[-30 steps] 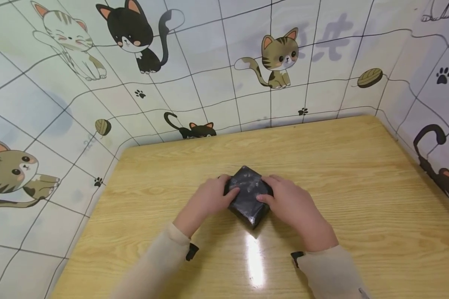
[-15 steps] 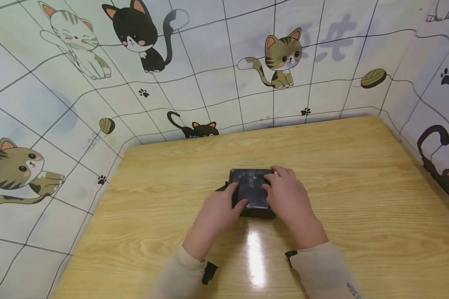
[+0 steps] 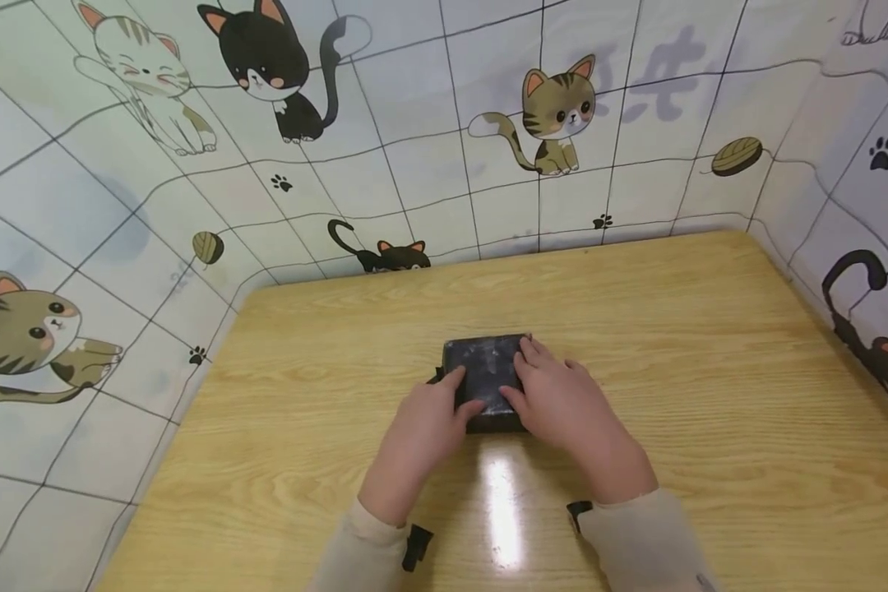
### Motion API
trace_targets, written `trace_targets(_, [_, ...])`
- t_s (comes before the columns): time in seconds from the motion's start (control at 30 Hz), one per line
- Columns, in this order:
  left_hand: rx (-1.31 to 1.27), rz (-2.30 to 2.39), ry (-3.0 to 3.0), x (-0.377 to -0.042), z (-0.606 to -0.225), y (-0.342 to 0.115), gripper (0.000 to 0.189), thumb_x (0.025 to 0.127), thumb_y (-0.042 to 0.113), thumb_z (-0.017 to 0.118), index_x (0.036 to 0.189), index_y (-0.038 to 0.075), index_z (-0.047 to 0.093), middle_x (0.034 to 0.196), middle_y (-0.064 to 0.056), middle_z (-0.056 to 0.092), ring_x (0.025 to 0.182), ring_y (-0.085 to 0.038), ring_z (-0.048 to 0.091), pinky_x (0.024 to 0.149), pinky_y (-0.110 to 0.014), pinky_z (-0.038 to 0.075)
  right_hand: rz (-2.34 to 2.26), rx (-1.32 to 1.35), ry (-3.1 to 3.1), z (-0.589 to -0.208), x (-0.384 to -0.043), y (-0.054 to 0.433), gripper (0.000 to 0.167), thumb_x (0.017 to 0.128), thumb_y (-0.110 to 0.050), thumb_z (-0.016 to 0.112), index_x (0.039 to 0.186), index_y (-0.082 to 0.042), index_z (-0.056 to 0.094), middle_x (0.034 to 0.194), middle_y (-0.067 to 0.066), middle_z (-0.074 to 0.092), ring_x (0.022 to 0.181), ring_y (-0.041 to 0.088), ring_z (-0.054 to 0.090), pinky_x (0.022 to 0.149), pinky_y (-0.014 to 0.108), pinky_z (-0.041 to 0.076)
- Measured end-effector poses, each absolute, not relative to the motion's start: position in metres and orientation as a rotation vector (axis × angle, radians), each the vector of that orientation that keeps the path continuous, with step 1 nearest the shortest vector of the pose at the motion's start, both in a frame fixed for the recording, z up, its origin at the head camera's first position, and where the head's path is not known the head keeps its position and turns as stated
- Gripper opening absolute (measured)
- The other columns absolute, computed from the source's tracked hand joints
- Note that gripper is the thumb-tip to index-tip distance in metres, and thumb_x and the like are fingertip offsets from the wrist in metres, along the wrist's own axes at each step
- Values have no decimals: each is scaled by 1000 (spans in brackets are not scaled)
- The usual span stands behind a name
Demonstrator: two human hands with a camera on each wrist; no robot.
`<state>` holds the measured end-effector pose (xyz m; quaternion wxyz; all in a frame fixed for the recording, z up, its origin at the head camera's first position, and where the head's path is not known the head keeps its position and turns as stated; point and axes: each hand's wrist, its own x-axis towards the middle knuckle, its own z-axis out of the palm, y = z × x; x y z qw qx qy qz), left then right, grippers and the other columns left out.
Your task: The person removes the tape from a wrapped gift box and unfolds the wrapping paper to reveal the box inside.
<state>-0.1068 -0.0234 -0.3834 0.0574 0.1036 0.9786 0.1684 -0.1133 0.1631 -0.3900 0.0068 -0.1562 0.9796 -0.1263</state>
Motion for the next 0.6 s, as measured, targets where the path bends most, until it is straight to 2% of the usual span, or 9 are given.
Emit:
trace_targets(0.13, [333, 490, 2968, -108, -385, -26, 59, 104, 40, 69, 153, 7, 58, 106, -23, 80, 89, -35, 80, 73, -43, 64, -372, -482, 3003, -389, -108, 160, 66, 107, -41, 63, 150, 9, 54, 164, 33, 40, 155, 47, 40, 113, 72, 43])
trace_targets(0.3, [334, 506, 2944, -107, -388, -28, 60, 106, 39, 66, 156, 8, 54, 100, -22, 79, 88, -33, 79, 73, -42, 64, -410, -503, 2985, -389, -105, 160, 70, 107, -41, 64, 150, 12, 51, 165, 35, 36, 156, 49, 37, 112, 71, 44])
trace_targets(0.4, [344, 476, 2959, -106, -390, -27, 60, 107, 40, 64, 157, 8, 53, 104, -23, 79, 90, -33, 79, 71, -42, 63, -428, -517, 2981, -390, -106, 161, 71, 106, -41, 65, 150, 13, 51, 165, 36, 36, 155, 50, 37, 111, 71, 45])
trace_targets(0.5, [366, 449, 2971, -105, -391, -27, 61, 108, 41, 62, 157, 6, 53, 99, -22, 78, 81, -30, 76, 63, -39, 59, -439, -521, 2978, -389, -106, 162, 71, 106, -41, 66, 150, 14, 51, 165, 36, 35, 155, 51, 37, 111, 69, 46])
trace_targets(0.6, [378, 454, 2953, -107, -390, -27, 61, 108, 41, 61, 158, 7, 51, 78, -17, 72, 64, -23, 69, 55, -34, 53, -444, -521, 2977, -388, -106, 162, 71, 106, -40, 65, 150, 14, 51, 165, 37, 35, 155, 51, 37, 112, 68, 46])
